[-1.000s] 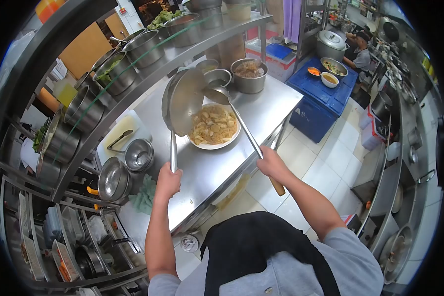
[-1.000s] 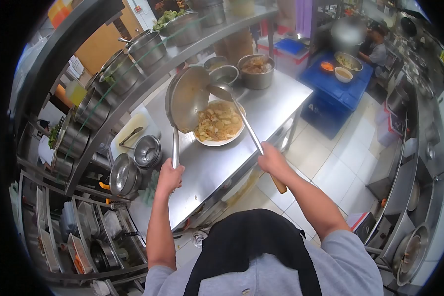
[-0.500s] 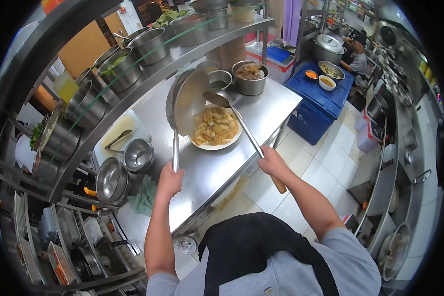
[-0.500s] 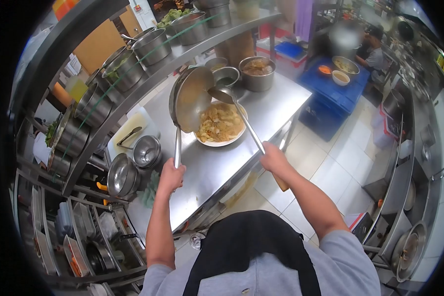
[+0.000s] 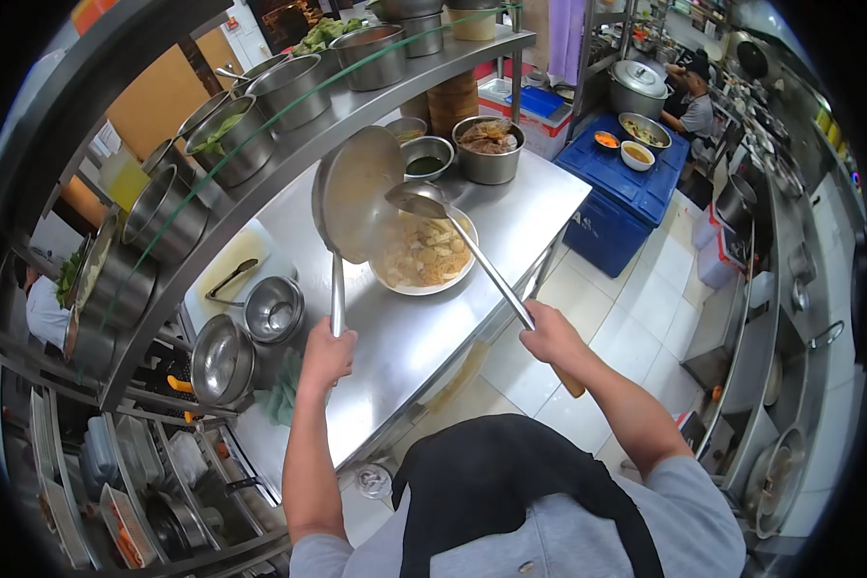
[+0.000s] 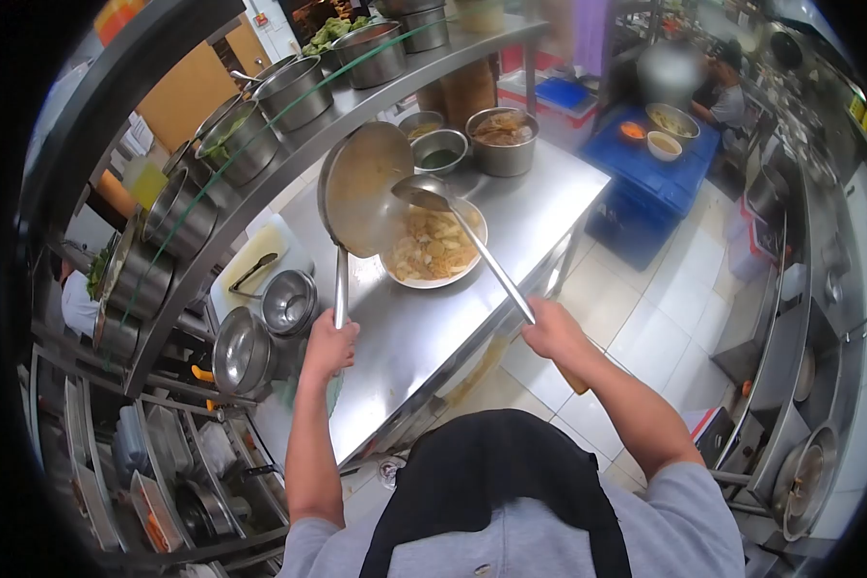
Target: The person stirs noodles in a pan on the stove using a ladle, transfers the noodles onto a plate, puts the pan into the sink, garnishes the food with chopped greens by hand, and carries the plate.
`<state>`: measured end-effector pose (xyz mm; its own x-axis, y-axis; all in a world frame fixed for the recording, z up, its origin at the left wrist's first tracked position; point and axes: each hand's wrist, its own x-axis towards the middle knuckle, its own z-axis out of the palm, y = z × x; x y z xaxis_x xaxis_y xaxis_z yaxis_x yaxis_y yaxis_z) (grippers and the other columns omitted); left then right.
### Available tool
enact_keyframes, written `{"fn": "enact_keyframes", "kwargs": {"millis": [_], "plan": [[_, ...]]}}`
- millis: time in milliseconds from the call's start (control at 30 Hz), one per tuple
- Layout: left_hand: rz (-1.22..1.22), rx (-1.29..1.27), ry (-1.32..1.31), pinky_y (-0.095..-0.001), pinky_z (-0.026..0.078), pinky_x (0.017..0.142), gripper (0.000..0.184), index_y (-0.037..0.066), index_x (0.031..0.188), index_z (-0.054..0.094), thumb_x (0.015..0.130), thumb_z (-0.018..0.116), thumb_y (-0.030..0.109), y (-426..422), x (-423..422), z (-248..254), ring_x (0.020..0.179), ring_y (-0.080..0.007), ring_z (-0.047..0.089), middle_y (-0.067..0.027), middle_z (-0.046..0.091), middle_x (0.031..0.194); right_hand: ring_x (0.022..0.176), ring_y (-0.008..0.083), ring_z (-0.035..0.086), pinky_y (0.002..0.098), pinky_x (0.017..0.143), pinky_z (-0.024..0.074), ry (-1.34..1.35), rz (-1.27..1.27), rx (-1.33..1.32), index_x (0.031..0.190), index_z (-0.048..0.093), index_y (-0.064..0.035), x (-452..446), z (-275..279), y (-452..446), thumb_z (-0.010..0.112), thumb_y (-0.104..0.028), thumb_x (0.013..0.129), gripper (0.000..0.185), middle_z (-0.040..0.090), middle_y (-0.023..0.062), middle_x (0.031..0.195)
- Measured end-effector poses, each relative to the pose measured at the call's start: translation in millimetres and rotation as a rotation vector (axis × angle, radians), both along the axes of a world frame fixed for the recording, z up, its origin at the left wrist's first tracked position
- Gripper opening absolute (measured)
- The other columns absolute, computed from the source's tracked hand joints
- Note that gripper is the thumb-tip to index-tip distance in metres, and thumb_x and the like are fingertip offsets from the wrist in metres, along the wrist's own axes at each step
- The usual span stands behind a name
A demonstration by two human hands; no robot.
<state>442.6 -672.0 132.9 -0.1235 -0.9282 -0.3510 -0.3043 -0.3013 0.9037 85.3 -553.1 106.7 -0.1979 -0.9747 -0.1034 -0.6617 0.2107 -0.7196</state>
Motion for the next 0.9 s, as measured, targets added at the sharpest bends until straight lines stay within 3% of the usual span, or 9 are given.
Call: {"fn": "enact_keyframes", "kwargs": {"millis": [33,100,233,300,367,467,567,767,900], "plan": [[-0.007,-0.002,-0.007,-0.0266,0.034,0.036,0.014,0.004,0.095,0.046,0.087,0.057,0.006,-2,2,4,0.043,-0.0082,0.044,-0.0003,0.046,0.065,0.078,0.0354,0.066,0.0451,0.074,0.0509,-0.007,-0.007,-0.002,0.097,0.057,0.004,-1,0,-4,0.057,-0.007,0.078,0.023,0.063,0.0217,0.078],[-0.029,0.069,0.115,-0.0247,0.03,0.036,0.016,0.007,0.096,0.045,0.088,0.059,0.006,-6,6,12,0.044,-0.0056,0.038,0.0015,0.043,0.067,0.091,0.0444,0.063,0.0499,0.08,0.0485,0.065,0.032,0.017,0.109,0.058,0.0016,-2,1,-18,0.055,-0.009,0.08,0.031,0.064,0.0292,0.094],[-0.028,0.117,0.129,-0.0242,0.029,0.037,0.018,0.009,0.096,0.044,0.09,0.06,0.007,-6,7,24,0.044,-0.0053,0.036,0.0019,0.042,0.066,0.088,0.0451,0.063,0.0505,0.077,0.0486,-0.047,0.061,-0.067,0.109,0.055,0.0029,18,13,-56,0.052,-0.007,0.081,0.03,0.063,0.0297,0.089],[-0.074,0.197,0.232,-0.0241,0.029,0.037,0.019,0.011,0.096,0.042,0.091,0.061,0.008,-5,7,27,0.045,-0.005,0.035,0.0022,0.04,0.067,0.086,0.046,0.063,0.0505,0.075,0.0488,-0.232,0.023,-0.057,0.105,0.053,0.0046,33,29,-75,0.05,-0.005,0.081,0.026,0.063,0.0288,0.087],[-0.093,0.19,0.195,-0.0242,0.029,0.037,0.019,0.012,0.095,0.042,0.091,0.061,0.008,-6,3,32,0.045,-0.005,0.034,0.0024,0.04,0.067,0.082,0.0456,0.063,0.0515,0.073,0.0498,-0.183,0.056,-0.144,0.105,0.051,0.0041,35,6,-86,0.052,-0.005,0.082,0.025,0.064,0.0283,0.086],[-0.115,0.198,0.156,-0.0241,0.029,0.038,0.019,0.013,0.094,0.042,0.091,0.06,0.009,-11,1,36,0.045,-0.005,0.034,0.0026,0.039,0.067,0.081,0.0465,0.064,0.0529,0.077,0.0521,0.153,0.234,-0.066,0.117,0.045,0.0013,20,-6,-72,0.054,-0.005,0.083,0.036,0.064,0.0294,0.08],[-0.096,0.216,0.158,-0.0237,0.028,0.037,0.018,0.013,0.093,0.043,0.092,0.06,0.009,-11,-2,34,0.044,-0.0049,0.032,0.0034,0.037,0.066,0.084,0.0447,0.064,0.0527,0.072,0.0507,0.257,0.305,0.058,0.109,0.05,-0.0015,-9,5,-44,0.054,-0.006,0.083,0.027,0.064,0.0257,0.084],[-0.099,0.228,0.223,-0.0233,0.028,0.038,0.018,0.013,0.093,0.043,0.092,0.061,0.01,-14,4,32,0.044,-0.0048,0.032,0.0033,0.038,0.065,0.085,0.0433,0.064,0.0518,0.073,0.0507,0.079,0.212,-0.026,0.104,0.054,-0.0021,-50,6,-70,0.051,-0.004,0.081,0.023,0.064,0.0244,0.088],[-0.113,0.224,0.179,-0.0231,0.027,0.038,0.018,0.013,0.094,0.043,0.093,0.061,0.009,-12,-7,39,0.044,-0.0043,0.031,0.0036,0.038,0.065,0.088,0.0429,0.064,0.0513,0.075,0.0509,-0.091,0.28,0.001,0.104,0.055,-0.0034,-51,20,-105,0.05,-0.003,0.081,0.023,0.065,0.0246,0.089]]}}
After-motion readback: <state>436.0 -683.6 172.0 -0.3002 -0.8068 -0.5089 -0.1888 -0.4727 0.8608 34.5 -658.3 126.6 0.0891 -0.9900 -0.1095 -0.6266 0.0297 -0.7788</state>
